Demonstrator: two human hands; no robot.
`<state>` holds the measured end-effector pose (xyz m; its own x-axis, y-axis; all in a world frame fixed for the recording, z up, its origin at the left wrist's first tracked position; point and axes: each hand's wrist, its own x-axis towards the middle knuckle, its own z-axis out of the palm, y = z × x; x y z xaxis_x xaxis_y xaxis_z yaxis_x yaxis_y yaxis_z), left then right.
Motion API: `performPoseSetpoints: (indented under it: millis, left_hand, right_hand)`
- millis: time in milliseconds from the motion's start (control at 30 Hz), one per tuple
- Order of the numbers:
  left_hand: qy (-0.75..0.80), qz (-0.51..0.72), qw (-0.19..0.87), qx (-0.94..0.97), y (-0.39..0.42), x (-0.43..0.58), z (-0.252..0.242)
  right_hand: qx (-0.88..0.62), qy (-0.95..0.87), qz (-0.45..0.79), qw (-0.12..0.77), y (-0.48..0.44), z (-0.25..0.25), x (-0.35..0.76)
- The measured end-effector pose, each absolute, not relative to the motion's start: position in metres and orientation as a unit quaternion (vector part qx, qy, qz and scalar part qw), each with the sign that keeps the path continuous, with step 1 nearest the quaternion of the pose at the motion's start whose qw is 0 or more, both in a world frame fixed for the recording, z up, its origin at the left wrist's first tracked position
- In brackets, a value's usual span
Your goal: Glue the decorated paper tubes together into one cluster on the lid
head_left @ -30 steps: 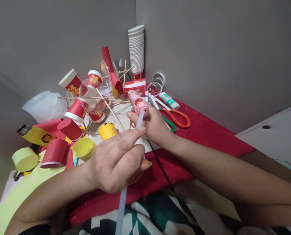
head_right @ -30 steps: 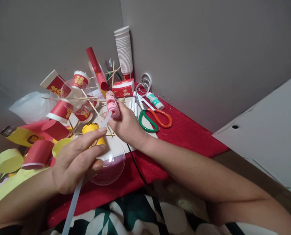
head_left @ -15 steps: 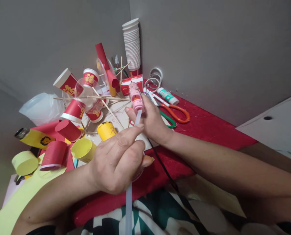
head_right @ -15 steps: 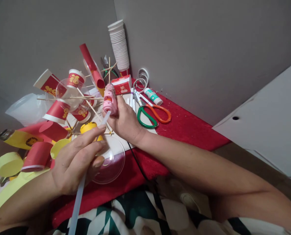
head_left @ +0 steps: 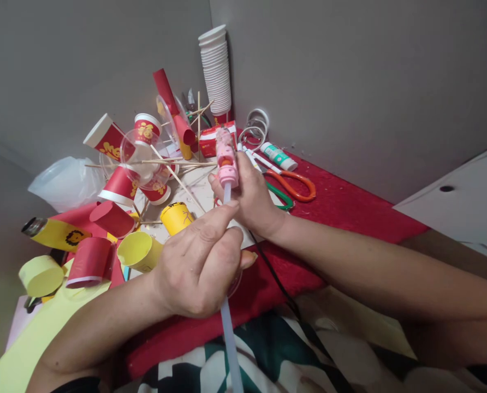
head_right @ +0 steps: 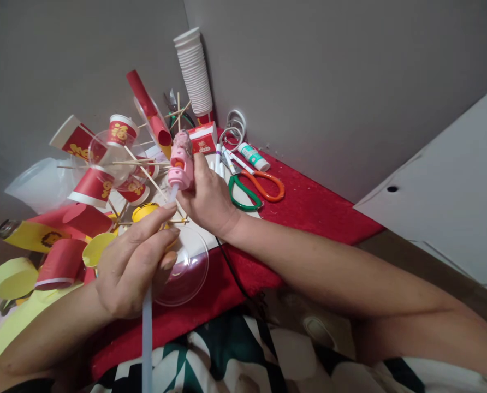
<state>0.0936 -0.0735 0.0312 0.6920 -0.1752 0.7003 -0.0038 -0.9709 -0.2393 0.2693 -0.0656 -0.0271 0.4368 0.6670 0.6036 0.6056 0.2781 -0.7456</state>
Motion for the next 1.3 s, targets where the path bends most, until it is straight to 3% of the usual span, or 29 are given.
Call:
performPoseSetpoints:
  millis: [300,467,600,767,833,1000,1300]
  left_hand:
    - [0.072,-0.421,0.114,-0.897,-0.053,0.104,0.014]
    - [0.089,-0.403,0.054,-0.909,-0.046,0.1,0.005]
    - [0.045,-0.431,-0.131,-0.892,-0.057,0.092,0.007]
    - [-0.161,-0.296,-0.608,-0.719,-0.08,0.088,0.025]
    - [-0.191,-0.221,-0.721,-0.628,-0.085,0.091,0.03]
    - [-0.242,-0.174,-0.775,-0.558,-0.086,0.1,0.031]
    - [-0.162,-0.155,-0.824,-0.521,-0.082,0.098,0.029]
  right_hand:
    - [-0.621,-0.507,-0.03,0.597,-0.062,-0.029,0.272]
    - [-0.621,-0.497,-0.059,0.603,-0.066,-0.023,0.273]
    - [-0.609,-0.493,-0.085,0.616,-0.068,-0.02,0.278]
    - [-0.611,-0.496,-0.109,0.607,-0.069,-0.019,0.28]
    - [-0.617,-0.491,-0.117,0.604,-0.07,-0.019,0.279]
    - [-0.603,-0.505,-0.136,0.602,-0.072,-0.018,0.276]
    - [-0.614,-0.514,-0.145,0.581,-0.072,-0.024,0.273]
